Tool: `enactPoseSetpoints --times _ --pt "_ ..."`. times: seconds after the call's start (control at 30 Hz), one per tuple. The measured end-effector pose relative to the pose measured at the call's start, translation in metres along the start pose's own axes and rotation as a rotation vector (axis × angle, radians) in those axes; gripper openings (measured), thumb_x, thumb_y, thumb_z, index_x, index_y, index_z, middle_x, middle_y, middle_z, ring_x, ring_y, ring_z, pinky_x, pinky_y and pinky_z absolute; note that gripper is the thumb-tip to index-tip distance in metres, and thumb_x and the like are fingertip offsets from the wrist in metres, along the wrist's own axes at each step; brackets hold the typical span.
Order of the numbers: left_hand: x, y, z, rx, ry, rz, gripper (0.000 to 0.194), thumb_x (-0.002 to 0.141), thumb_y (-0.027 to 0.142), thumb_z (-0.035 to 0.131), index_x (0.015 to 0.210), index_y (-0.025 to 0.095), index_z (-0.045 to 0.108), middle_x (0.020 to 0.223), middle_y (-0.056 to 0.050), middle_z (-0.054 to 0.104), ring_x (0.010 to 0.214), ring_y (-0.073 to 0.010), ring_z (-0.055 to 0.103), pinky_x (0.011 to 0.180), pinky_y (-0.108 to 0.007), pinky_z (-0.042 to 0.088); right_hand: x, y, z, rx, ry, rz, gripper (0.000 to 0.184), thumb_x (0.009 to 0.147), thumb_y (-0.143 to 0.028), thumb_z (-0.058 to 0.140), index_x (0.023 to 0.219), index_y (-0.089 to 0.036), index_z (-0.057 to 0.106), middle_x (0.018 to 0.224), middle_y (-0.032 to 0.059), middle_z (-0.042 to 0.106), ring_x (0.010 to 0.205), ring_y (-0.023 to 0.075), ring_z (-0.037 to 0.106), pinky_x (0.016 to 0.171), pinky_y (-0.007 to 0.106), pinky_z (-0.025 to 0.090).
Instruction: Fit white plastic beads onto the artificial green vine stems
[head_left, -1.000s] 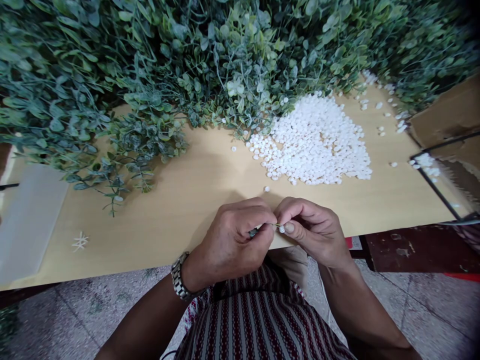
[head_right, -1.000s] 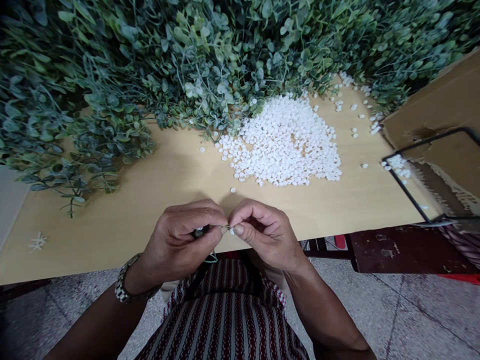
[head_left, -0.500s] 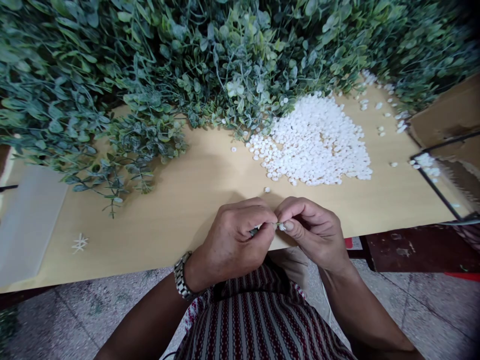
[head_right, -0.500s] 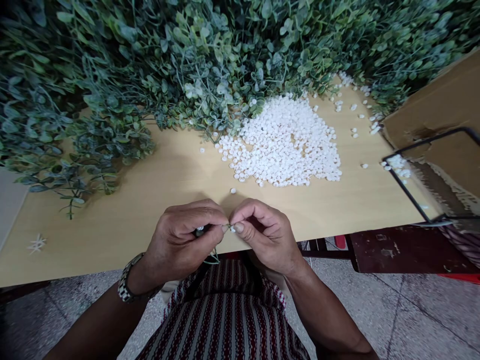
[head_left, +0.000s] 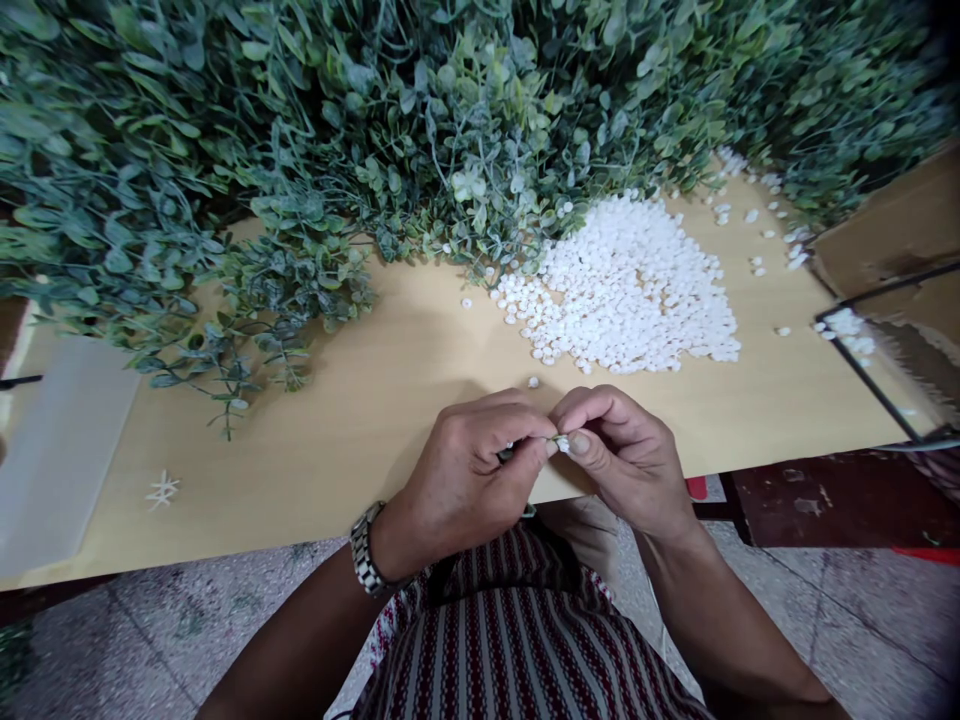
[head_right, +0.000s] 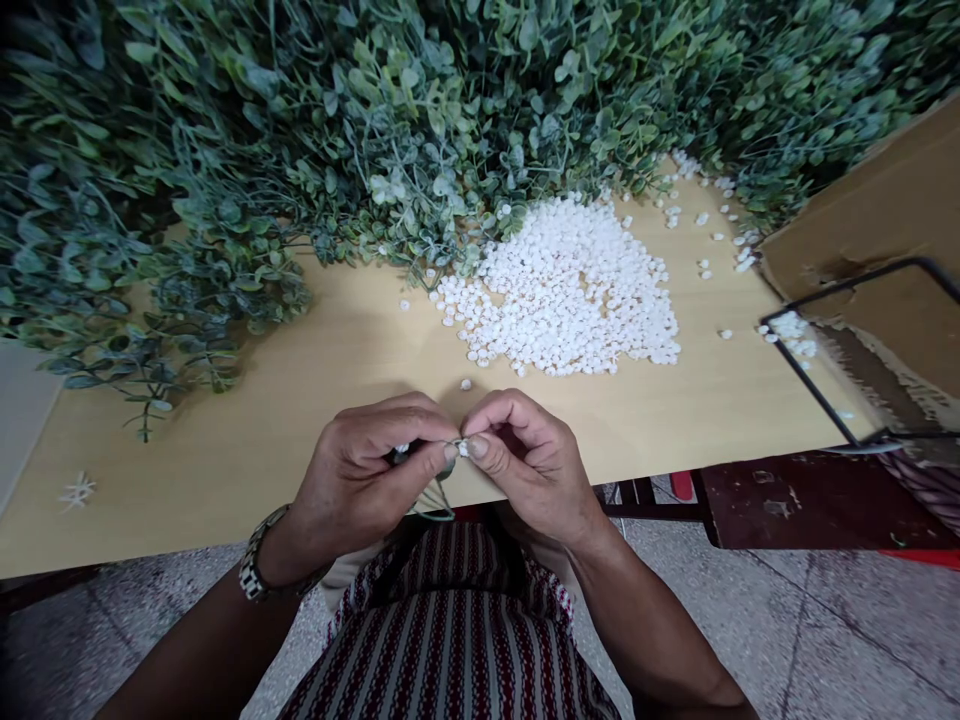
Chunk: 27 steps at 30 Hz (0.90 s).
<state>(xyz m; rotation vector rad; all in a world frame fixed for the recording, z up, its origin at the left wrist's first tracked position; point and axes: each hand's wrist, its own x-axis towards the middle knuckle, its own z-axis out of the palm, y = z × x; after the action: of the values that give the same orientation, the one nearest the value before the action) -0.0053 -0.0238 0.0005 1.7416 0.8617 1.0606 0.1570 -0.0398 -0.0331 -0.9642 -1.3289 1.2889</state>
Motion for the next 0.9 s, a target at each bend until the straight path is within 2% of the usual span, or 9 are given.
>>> enactPoseSetpoints --times 0.13,0.2,0.27,0.33,0.47,0.57,0.77,0.83,0.9 --pt "-0.003 0.002 -0.010 -0.245 0.121 -0.040 0.011 0.078 0.012 0.063 0.080 0.019 0.072 0.087 -0.007 0.064 0.080 -0.0158 0.059 0.064 -0.026 0.050 0.000 0.002 -0.002 0.012 0.168 -0.072 0.010 0.086 -0.032 0.058 0.089 -0.024 0.063 0.077 0.0015 0.059 0.070 0.0147 0.055 0.064 0.028 0.045" --pt "-0.005 0.000 -0.015 -0.314 0.153 0.013 0.008 0.077 0.019 0.067 0.081 0.022 0.074 0.090 -0.007 0.063 0.087 -0.0188 0.059 0.070 -0.030 0.051 0.002 -0.003 -0.004 -0.090 0.168 -0.091 0.010 0.087 -0.029 0.056 0.086 -0.023 0.065 0.078 0.0018 0.060 0.073 0.0151 0.056 0.067 0.028 0.044" --pt "-0.006 -0.002 -0.019 -0.348 0.147 0.093 0.007 0.077 0.027 0.068 0.078 0.026 0.074 0.086 -0.007 0.063 0.090 -0.0210 0.058 0.079 -0.037 0.051 0.005 -0.011 -0.004 -0.201 0.073 -0.081 0.012 0.087 -0.028 0.055 0.085 -0.022 0.066 0.079 0.0028 0.061 0.075 0.0155 0.056 0.068 0.028 0.044" --pt "-0.005 -0.003 -0.020 -0.358 0.149 0.159 0.009 0.077 0.033 0.068 0.074 0.028 0.074 0.084 -0.006 0.062 0.092 -0.0223 0.057 0.088 -0.043 0.048 0.008 -0.018 -0.004 -0.204 -0.066 -0.018 0.018 0.087 -0.033 0.054 0.087 -0.020 0.066 0.081 0.0036 0.063 0.076 0.0156 0.057 0.068 0.028 0.045" --pt "-0.001 -0.004 -0.017 -0.350 0.176 0.249 0.015 0.076 0.038 0.068 0.065 0.029 0.070 0.096 -0.004 0.062 0.103 -0.0230 0.054 0.103 -0.049 0.038 0.013 -0.022 0.003 0.000 -0.276 0.147 0.031 0.084 -0.047 0.055 0.092 -0.019 0.067 0.080 0.0038 0.063 0.070 0.0136 0.057 0.060 0.025 0.045" --pt "-0.001 -0.005 -0.011 -0.335 0.189 0.301 0.017 0.075 0.035 0.069 0.061 0.028 0.068 0.103 -0.002 0.060 0.111 -0.0228 0.051 0.109 -0.050 0.032 0.014 -0.021 0.011 0.172 -0.319 0.230 0.035 0.078 -0.051 0.061 0.089 -0.018 0.067 0.071 0.0014 0.059 0.061 0.0107 0.052 0.052 0.022 0.042" --pt "-0.006 0.001 -0.006 -0.146 0.203 0.369 0.025 0.078 0.035 0.065 0.055 0.026 0.067 0.110 -0.003 0.057 0.114 -0.0230 0.047 0.109 -0.050 0.031 0.009 -0.019 0.024 0.478 -0.228 0.411 0.029 0.066 -0.040 0.076 0.068 -0.016 0.060 0.057 -0.0049 0.052 0.046 0.0045 0.042 0.044 0.016 0.036" --pt "-0.010 0.005 -0.010 -0.116 0.159 0.341 0.016 0.078 0.029 0.065 0.063 0.026 0.070 0.115 -0.004 0.056 0.116 -0.0244 0.046 0.110 -0.050 0.028 0.006 -0.016 0.024 0.480 -0.139 0.391 0.027 0.066 -0.038 0.076 0.068 -0.017 0.059 0.056 -0.0054 0.051 0.046 0.0042 0.040 0.044 0.016 0.034" --pt "-0.015 0.009 -0.015 -0.152 0.116 0.273 0.013 0.079 0.030 0.062 0.075 0.022 0.073 0.110 -0.008 0.060 0.111 -0.0259 0.050 0.110 -0.051 0.025 0.002 -0.011 0.024 0.429 -0.045 0.322 0.021 0.071 -0.034 0.072 0.071 -0.017 0.059 0.057 -0.0050 0.051 0.048 0.0051 0.041 0.045 0.017 0.034"
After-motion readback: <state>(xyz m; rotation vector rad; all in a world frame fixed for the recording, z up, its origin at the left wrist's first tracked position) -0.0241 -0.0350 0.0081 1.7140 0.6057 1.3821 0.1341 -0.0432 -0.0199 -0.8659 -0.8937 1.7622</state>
